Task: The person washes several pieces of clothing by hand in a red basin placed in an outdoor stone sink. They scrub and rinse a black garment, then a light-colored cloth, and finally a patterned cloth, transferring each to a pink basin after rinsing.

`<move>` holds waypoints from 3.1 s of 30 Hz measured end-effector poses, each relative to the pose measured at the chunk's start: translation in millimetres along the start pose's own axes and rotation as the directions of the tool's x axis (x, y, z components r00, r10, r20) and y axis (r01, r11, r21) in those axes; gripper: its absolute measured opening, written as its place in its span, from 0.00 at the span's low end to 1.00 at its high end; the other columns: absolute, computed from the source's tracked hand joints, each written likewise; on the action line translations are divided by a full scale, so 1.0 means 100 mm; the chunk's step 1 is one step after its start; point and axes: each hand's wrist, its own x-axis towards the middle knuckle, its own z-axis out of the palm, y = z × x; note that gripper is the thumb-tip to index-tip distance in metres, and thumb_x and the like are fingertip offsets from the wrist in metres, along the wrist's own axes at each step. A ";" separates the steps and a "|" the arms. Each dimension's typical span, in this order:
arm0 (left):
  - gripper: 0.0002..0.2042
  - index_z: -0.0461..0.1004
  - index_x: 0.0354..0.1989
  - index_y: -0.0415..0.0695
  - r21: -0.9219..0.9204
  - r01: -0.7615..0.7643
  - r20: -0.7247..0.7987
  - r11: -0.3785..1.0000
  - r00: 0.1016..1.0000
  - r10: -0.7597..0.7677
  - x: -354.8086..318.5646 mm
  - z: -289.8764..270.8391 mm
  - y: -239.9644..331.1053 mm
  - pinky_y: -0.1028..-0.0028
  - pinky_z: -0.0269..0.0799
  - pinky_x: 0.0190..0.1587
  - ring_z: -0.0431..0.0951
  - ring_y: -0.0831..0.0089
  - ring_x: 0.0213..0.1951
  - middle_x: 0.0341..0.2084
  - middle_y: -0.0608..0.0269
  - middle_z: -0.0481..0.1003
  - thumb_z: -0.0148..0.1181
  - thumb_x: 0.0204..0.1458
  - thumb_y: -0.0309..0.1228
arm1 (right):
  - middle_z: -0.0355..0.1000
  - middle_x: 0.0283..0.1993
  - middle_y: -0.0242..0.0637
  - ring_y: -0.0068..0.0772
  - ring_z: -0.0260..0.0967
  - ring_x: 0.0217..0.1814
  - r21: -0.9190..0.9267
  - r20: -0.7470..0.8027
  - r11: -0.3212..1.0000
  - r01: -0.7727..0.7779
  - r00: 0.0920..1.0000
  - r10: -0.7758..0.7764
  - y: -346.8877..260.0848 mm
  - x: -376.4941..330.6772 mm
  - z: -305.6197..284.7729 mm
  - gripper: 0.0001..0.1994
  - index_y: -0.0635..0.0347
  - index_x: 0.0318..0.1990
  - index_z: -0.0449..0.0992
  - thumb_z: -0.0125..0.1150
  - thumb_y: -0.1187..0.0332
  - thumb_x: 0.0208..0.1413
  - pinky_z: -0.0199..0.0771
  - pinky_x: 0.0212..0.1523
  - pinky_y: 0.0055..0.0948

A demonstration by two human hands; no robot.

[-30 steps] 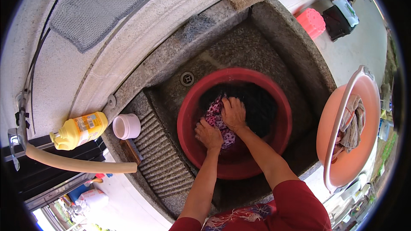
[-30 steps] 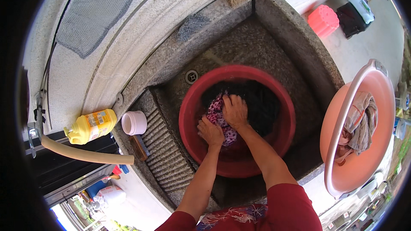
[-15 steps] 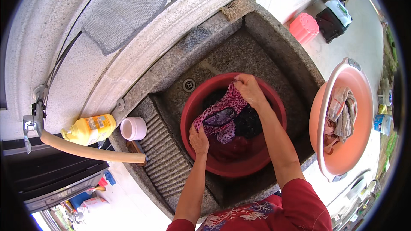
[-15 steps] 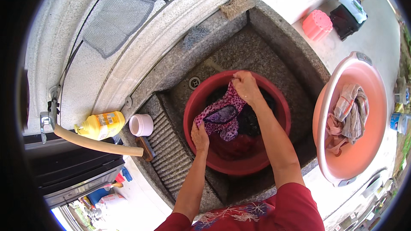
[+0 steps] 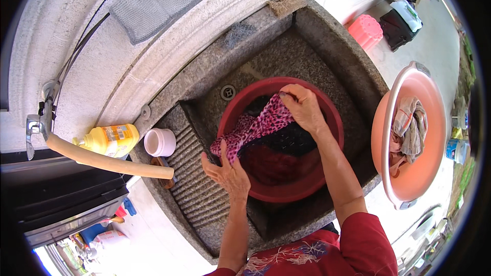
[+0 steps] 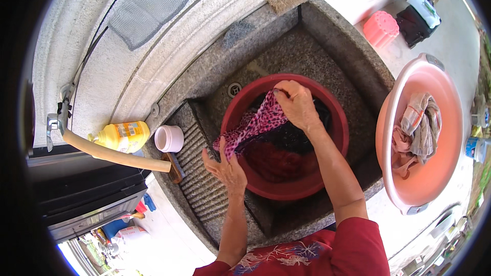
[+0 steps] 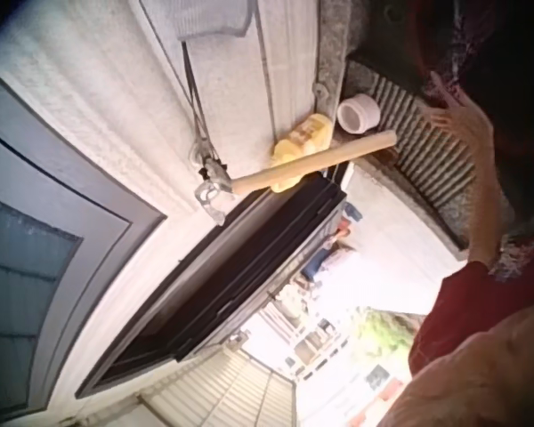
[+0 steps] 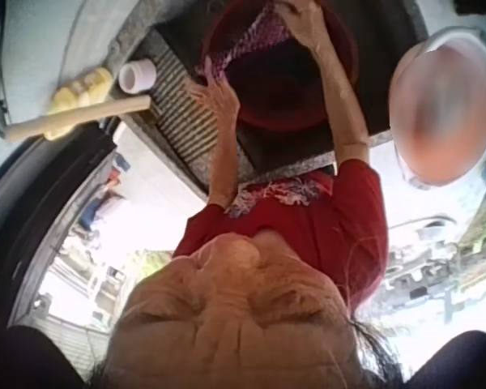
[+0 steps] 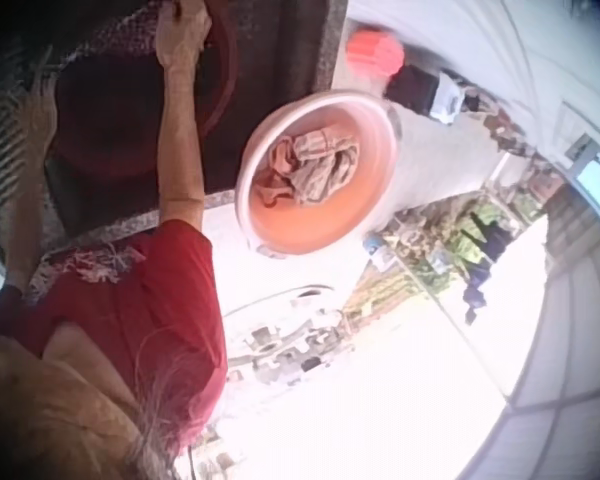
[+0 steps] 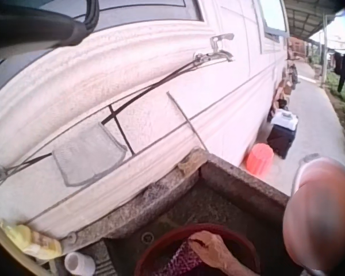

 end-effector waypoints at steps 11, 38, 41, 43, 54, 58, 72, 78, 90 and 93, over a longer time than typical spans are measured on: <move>0.36 0.48 0.64 0.41 0.150 -0.208 0.748 0.967 0.663 0.027 -0.32 1.15 -0.19 0.45 0.40 0.62 0.45 0.53 0.65 0.66 0.50 0.42 0.57 0.48 0.38 | 0.62 0.37 0.41 0.47 0.64 0.37 -0.645 0.370 0.652 0.399 0.909 -0.191 1.26 -0.67 0.84 0.09 0.52 0.36 0.73 0.56 0.70 0.44 0.69 0.37 0.41; 0.17 0.69 0.43 0.38 -0.637 0.539 0.504 -0.551 0.832 0.232 0.36 -1.03 0.30 0.55 0.65 0.57 0.70 0.58 0.52 0.50 0.49 0.69 0.52 0.41 0.16 | 0.59 0.50 0.37 0.41 0.61 0.44 0.668 0.274 0.306 -0.679 0.606 0.747 -0.47 -1.13 0.29 0.12 0.46 0.48 0.64 0.49 0.65 0.56 0.69 0.43 0.50; 0.20 0.67 0.47 0.33 -0.497 0.615 0.587 -0.612 0.758 0.285 0.24 -1.03 0.40 0.54 0.64 0.58 0.69 0.57 0.53 0.50 0.49 0.69 0.52 0.42 0.21 | 0.58 0.57 0.53 0.54 0.60 0.56 0.765 0.603 -0.221 -0.604 0.553 0.575 -0.17 -1.37 0.64 0.14 0.50 0.52 0.61 0.43 0.66 0.59 0.65 0.51 0.60; 0.23 0.65 0.50 0.28 -0.432 0.612 0.615 -0.662 0.737 0.279 0.16 -1.01 0.22 0.53 0.63 0.58 0.69 0.55 0.53 0.50 0.48 0.69 0.53 0.42 0.25 | 0.66 0.51 0.52 0.49 0.64 0.54 0.911 0.411 -0.172 -0.374 0.799 0.440 -0.22 -1.34 0.74 0.11 0.54 0.49 0.61 0.41 0.70 0.58 0.66 0.53 0.55; 0.42 0.54 0.62 0.38 -0.780 0.597 0.530 -0.188 0.789 0.309 -0.19 -1.18 0.42 0.69 0.43 0.64 0.52 0.67 0.63 0.60 0.57 0.56 0.30 0.53 0.65 | 0.60 0.52 0.42 0.35 0.58 0.58 0.166 0.175 0.975 0.145 0.969 -0.174 -1.33 -1.35 0.55 0.19 0.55 0.50 0.70 0.56 0.61 0.51 0.57 0.58 0.31; 0.42 0.53 0.63 0.36 -0.826 0.555 0.482 -0.096 0.786 0.388 -0.18 -1.33 0.56 0.66 0.39 0.65 0.46 0.64 0.66 0.64 0.54 0.50 0.28 0.54 0.65 | 0.69 0.33 0.28 0.18 0.64 0.36 0.373 0.105 0.927 0.043 0.991 -0.088 -1.10 -1.12 0.50 0.08 0.59 0.32 0.72 0.63 0.67 0.51 0.65 0.40 0.20; 0.44 0.52 0.63 0.47 -0.303 0.945 0.421 -0.121 0.246 0.873 0.17 -0.98 0.06 0.44 0.76 0.34 0.65 0.37 0.53 0.54 0.39 0.62 0.61 0.40 0.59 | 0.63 0.25 0.26 0.19 0.64 0.30 0.699 0.687 0.375 -0.609 0.718 -0.114 -1.65 -1.03 0.43 0.20 0.57 0.56 0.66 0.56 0.75 0.54 0.71 0.36 0.20; 0.25 0.65 0.52 0.35 -0.325 0.918 0.624 0.228 0.028 0.781 0.35 -1.08 -0.05 0.65 0.79 0.26 0.75 0.70 0.29 0.32 0.55 0.72 0.61 0.50 0.37 | 0.60 0.20 0.25 0.17 0.57 0.25 0.612 0.725 0.621 -0.490 0.661 -0.193 -1.75 -0.92 0.43 0.16 0.61 0.50 0.72 0.48 0.75 0.53 0.62 0.30 0.19; 0.24 0.70 0.39 0.38 -0.469 0.443 0.829 0.764 0.520 0.208 0.09 -0.80 0.23 0.76 0.65 0.30 0.70 0.77 0.26 0.25 0.69 0.71 0.66 0.43 0.45 | 0.67 0.20 0.38 0.31 0.68 0.25 0.046 0.449 0.991 0.124 0.884 -0.132 -1.37 -0.89 0.61 0.05 0.58 0.28 0.70 0.47 0.76 0.45 0.65 0.28 0.34; 0.30 0.67 0.45 0.36 -0.650 0.141 0.488 0.747 0.831 0.268 -0.10 -0.28 -0.08 0.73 0.69 0.40 0.74 0.70 0.36 0.34 0.63 0.74 0.67 0.40 0.47 | 0.70 0.21 0.42 0.37 0.71 0.27 -0.165 0.340 0.982 0.091 0.940 -0.030 -1.32 -0.99 0.75 0.05 0.59 0.29 0.71 0.49 0.72 0.45 0.67 0.31 0.38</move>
